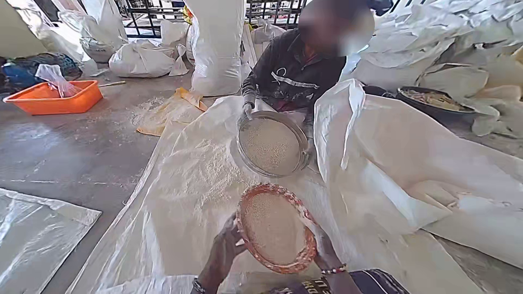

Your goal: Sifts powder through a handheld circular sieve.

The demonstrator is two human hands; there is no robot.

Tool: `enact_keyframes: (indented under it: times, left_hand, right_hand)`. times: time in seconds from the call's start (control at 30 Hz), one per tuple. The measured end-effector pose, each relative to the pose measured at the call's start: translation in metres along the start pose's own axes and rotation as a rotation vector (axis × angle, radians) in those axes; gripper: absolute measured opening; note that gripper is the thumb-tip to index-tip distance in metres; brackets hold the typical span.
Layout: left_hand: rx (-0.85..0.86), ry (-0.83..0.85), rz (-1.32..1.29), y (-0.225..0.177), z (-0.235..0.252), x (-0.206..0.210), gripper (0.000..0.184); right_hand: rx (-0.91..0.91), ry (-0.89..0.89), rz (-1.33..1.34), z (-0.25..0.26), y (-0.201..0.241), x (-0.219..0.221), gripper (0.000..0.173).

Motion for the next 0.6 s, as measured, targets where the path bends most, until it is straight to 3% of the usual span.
enact_keyframes:
  times: [0.07, 0.13, 0.17, 0.23, 0.3, 0.37, 0.43, 0.47, 0.53, 0.6]
  left_hand:
    - [0.101, -0.218, -0.066, -0.01, 0.002, -0.017, 0.04]
    - [0.121, -0.32, -0.129, -0.011, 0.003, -0.029, 0.038]
    - [0.098, -0.297, -0.113, -0.008, 0.003, -0.027, 0.039]
    - [0.007, -0.14, -0.058, 0.002, 0.0, -0.012, 0.044]
    - [-0.035, -0.029, -0.044, 0.003, -0.001, -0.004, 0.05]
    - [0.048, -0.2, -0.087, -0.004, 0.004, -0.016, 0.045]
    - [0.132, -0.31, -0.129, -0.009, 0.009, -0.031, 0.039]
    - [0.13, -0.309, -0.122, -0.007, 0.009, -0.03, 0.038]
    - [0.066, -0.159, -0.032, -0.002, 0.002, -0.012, 0.044]
    - [0.002, 0.002, -0.015, 0.0, -0.002, 0.0, 0.05]
  right_hand:
    - [-0.016, 0.124, -0.012, -0.016, 0.003, 0.023, 0.064]
    - [0.006, 0.21, -0.049, -0.032, 0.008, 0.048, 0.086]
    - [0.0, 0.19, -0.076, -0.032, 0.01, 0.046, 0.084]
    - [-0.022, 0.082, -0.1, -0.02, 0.012, 0.021, 0.057]
    - [0.007, 0.02, -0.051, -0.008, 0.008, 0.004, 0.048]
    - [-0.004, 0.096, -0.075, -0.02, 0.012, 0.02, 0.056]
    - [-0.049, 0.197, -0.072, -0.03, 0.01, 0.047, 0.085]
    - [-0.064, 0.187, -0.062, -0.029, 0.009, 0.047, 0.085]
    - [-0.065, 0.083, -0.047, -0.014, 0.004, 0.024, 0.058]
    - [0.008, -0.023, 0.032, -0.002, -0.001, 0.002, 0.046]
Point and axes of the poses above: each hand's wrist, its own z-axis towards the middle knuckle, its own x-axis out of the palm, y = z × x, the point moved 8 cm from there along z, towards the middle knuckle, and after that the axes turned 10 degrees about -x, right-handed, at the moved point
